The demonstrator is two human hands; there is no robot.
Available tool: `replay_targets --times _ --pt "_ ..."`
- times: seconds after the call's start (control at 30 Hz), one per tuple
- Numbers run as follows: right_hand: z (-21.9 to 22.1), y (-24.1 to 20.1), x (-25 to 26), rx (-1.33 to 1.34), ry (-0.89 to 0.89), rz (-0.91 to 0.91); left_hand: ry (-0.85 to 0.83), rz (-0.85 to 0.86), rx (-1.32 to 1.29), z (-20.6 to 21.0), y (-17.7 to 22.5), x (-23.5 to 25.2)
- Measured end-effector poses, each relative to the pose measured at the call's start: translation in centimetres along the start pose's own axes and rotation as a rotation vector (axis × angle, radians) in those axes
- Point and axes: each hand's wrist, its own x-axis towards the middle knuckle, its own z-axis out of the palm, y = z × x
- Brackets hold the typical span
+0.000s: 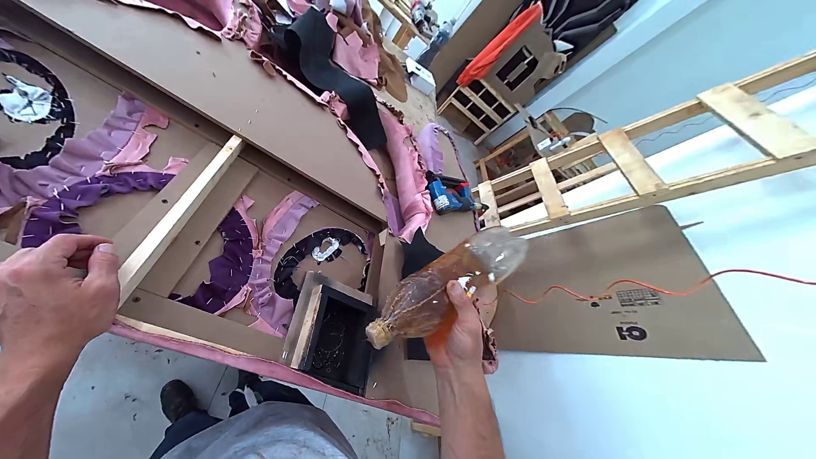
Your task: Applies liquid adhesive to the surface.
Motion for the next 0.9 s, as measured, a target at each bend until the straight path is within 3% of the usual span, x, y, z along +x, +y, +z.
replay_targets --times 0.13,0.4,0.7,0.9 --pt "0.4 -0.7 0.8 0.068 -0.032 0.192 -0.005 -0.017 -0.034 0.1 0.0 -0.2" --pt "1.7 -5.7 2.5 -0.024 -0.177 0.391 0.013 -0.007 -0.122 0.5 -0.1 -0.3" --pt "3.9 -10.2 5.5 -0.163 -0.328 0.396 0.008 0.033 -0.051 0.2 -0.4 -0.5" --pt "5.1 -8.4 6.0 -0.272 -0.306 0.497 0.033 0.058 -0.071 0.3 -0.2 -0.4"
